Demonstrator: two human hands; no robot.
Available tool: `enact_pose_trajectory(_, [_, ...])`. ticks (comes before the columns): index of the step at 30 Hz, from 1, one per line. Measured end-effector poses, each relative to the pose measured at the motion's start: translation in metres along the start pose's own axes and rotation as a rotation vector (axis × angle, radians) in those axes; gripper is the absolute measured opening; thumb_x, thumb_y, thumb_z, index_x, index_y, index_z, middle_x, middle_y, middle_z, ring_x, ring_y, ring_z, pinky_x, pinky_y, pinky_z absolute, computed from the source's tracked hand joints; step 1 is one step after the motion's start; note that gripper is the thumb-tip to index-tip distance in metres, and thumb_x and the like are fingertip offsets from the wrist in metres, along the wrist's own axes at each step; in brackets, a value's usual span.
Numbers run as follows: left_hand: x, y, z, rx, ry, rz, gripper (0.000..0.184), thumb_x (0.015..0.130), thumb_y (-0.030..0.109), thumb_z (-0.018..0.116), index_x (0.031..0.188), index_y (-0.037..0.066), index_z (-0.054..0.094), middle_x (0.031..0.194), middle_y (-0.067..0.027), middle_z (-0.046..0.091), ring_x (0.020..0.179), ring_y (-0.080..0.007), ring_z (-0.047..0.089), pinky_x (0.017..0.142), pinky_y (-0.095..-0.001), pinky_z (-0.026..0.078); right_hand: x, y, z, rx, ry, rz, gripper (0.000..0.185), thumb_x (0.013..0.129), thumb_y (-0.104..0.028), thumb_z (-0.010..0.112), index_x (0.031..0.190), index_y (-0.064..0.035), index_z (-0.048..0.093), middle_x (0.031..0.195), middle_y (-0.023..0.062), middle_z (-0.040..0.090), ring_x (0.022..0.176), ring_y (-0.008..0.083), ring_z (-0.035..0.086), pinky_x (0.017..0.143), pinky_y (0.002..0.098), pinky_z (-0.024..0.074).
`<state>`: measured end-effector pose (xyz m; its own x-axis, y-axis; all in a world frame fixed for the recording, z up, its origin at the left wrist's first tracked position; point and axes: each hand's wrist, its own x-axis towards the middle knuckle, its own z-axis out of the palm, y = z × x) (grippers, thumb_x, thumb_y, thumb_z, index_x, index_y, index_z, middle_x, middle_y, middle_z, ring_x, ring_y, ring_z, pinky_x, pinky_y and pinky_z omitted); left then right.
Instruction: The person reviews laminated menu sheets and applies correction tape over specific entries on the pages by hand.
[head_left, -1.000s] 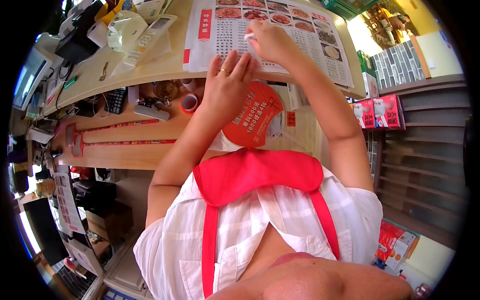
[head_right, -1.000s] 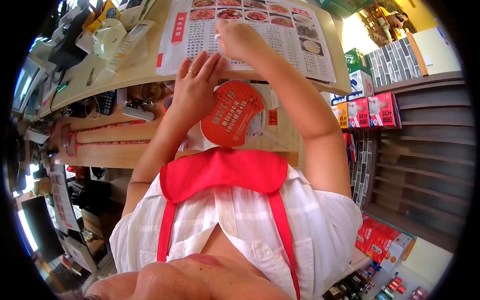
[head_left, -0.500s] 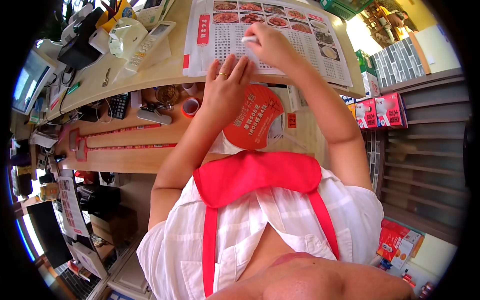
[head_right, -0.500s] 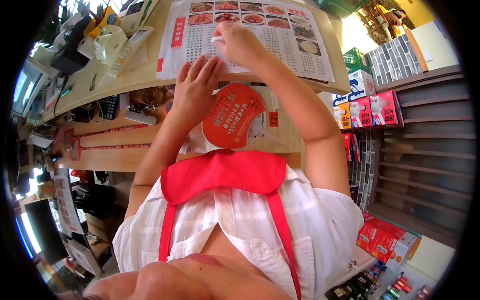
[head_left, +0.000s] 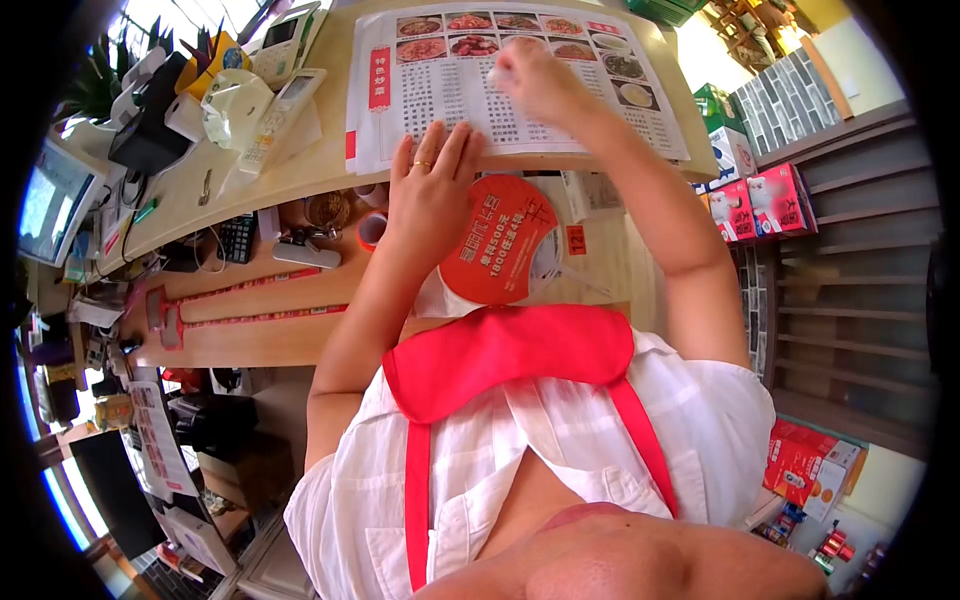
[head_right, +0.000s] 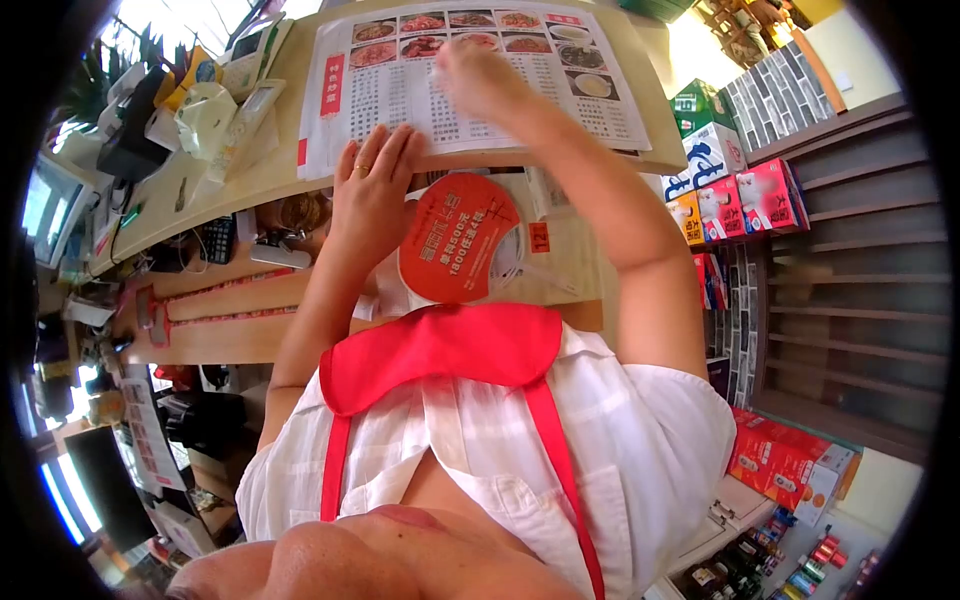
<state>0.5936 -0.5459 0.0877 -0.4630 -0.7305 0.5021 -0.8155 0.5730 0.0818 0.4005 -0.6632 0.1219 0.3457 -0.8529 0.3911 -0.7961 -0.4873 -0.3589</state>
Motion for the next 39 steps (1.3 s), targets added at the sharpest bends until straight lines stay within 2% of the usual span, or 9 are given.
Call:
enact_pose_trajectory(2, [0.000, 0.001, 0.001, -0.006, -0.004, -0.008, 0.064, 0.067, 0.013, 0.064, 0.129, 0.007, 0.046, 0.133, -0.0074, 0.046, 0.124, -0.0293, 0.041, 0.103, -0.0493, 0.028, -0.022, -0.016, 0.006, -0.012, -0.052, -0.130, 0.021, 0.083, -0.018, 0.060, 0.095, -0.0017, 0.054, 0.089, 0.0186, 0.062, 0.083, 0.0341, 0.061, 0.071, 0.0422, 0.0481])
enact_pose_trajectory(9, [-0.002, -0.001, 0.000, -0.010, -0.040, -0.015, 0.067, 0.065, 0.014, 0.065, 0.128, 0.008, 0.046, 0.134, -0.0064, 0.044, 0.125, -0.0285, 0.039, 0.104, -0.0478, 0.027, 0.010, 0.075, -0.009, -0.166, 0.056, 0.304, 0.022, 0.086, -0.020, 0.056, 0.097, -0.0006, 0.052, 0.085, 0.0191, 0.062, 0.082, 0.0351, 0.061, 0.071, 0.0435, 0.0477])
enact_pose_trajectory(14, [0.000, 0.002, 0.000, 0.000, -0.021, -0.017, 0.066, 0.066, 0.014, 0.067, 0.129, 0.008, 0.047, 0.132, -0.0076, 0.046, 0.124, -0.0295, 0.042, 0.103, -0.0495, 0.028, -0.039, -0.011, 0.013, 0.046, -0.041, -0.113, 0.023, 0.085, -0.019, 0.057, 0.097, -0.0001, 0.052, 0.086, 0.0185, 0.062, 0.083, 0.0348, 0.061, 0.073, 0.0437, 0.0470])
enact_pose_trajectory(19, [0.000, 0.001, -0.002, -0.001, -0.027, -0.009, 0.066, 0.066, 0.013, 0.067, 0.129, 0.008, 0.047, 0.132, -0.0078, 0.047, 0.123, -0.0297, 0.042, 0.103, -0.0498, 0.028, -0.001, 0.072, -0.013, -0.246, 0.098, 0.261, 0.022, 0.084, -0.019, 0.059, 0.097, -0.0017, 0.054, 0.091, 0.0206, 0.063, 0.082, 0.0334, 0.061, 0.074, 0.0416, 0.0488])
enact_pose_trajectory(22, [0.001, 0.001, -0.002, -0.008, -0.021, -0.006, 0.065, 0.066, 0.012, 0.066, 0.128, 0.008, 0.047, 0.132, -0.0081, 0.047, 0.123, -0.0299, 0.042, 0.103, -0.0499, 0.028, -0.008, 0.053, -0.030, -0.088, 0.004, 0.360, 0.020, 0.084, -0.018, 0.058, 0.095, -0.0014, 0.055, 0.089, 0.0190, 0.063, 0.081, 0.0316, 0.062, 0.075, 0.0412, 0.0487])
enact_pose_trajectory(25, [-0.001, 0.002, 0.003, 0.001, -0.023, -0.016, 0.066, 0.066, 0.011, 0.066, 0.129, 0.008, 0.046, 0.134, -0.0078, 0.045, 0.125, -0.0295, 0.040, 0.104, -0.0491, 0.027, -0.043, -0.011, -0.003, 0.046, -0.063, -0.100, 0.022, 0.083, -0.018, 0.059, 0.094, 0.0007, 0.054, 0.086, 0.0176, 0.062, 0.080, 0.0287, 0.061, 0.074, 0.0401, 0.0485])
enact_pose_trajectory(32, [0.000, 0.001, -0.002, -0.001, -0.055, -0.010, 0.069, 0.065, 0.011, 0.067, 0.130, 0.010, 0.044, 0.135, -0.0073, 0.043, 0.127, -0.0293, 0.038, 0.105, -0.0476, 0.026, -0.014, 0.095, -0.014, -0.266, 0.182, 0.280, 0.024, 0.081, -0.016, 0.060, 0.097, 0.0008, 0.053, 0.083, 0.0207, 0.063, 0.078, 0.0345, 0.062, 0.070, 0.0435, 0.0493])
enact_pose_trajectory(36, [0.000, 0.003, 0.000, -0.011, -0.022, -0.011, 0.069, 0.065, 0.011, 0.066, 0.130, 0.010, 0.044, 0.135, -0.0074, 0.043, 0.127, -0.0293, 0.038, 0.106, -0.0475, 0.025, -0.033, 0.024, 0.013, -0.207, -0.103, 0.012, 0.025, 0.084, -0.022, 0.056, 0.098, -0.0010, 0.053, 0.089, 0.0207, 0.063, 0.081, 0.0357, 0.061, 0.072, 0.0448, 0.0488])
enact_pose_trajectory(39, [0.000, 0.001, 0.003, 0.025, -0.030, -0.003, 0.069, 0.065, 0.010, 0.066, 0.130, 0.010, 0.044, 0.136, -0.0076, 0.043, 0.127, -0.0287, 0.037, 0.106, -0.0472, 0.025, -0.054, 0.004, -0.005, -0.009, 0.006, 0.091, 0.023, 0.084, -0.021, 0.056, 0.099, -0.0029, 0.054, 0.093, 0.0201, 0.062, 0.084, 0.0367, 0.061, 0.073, 0.0448, 0.0489])
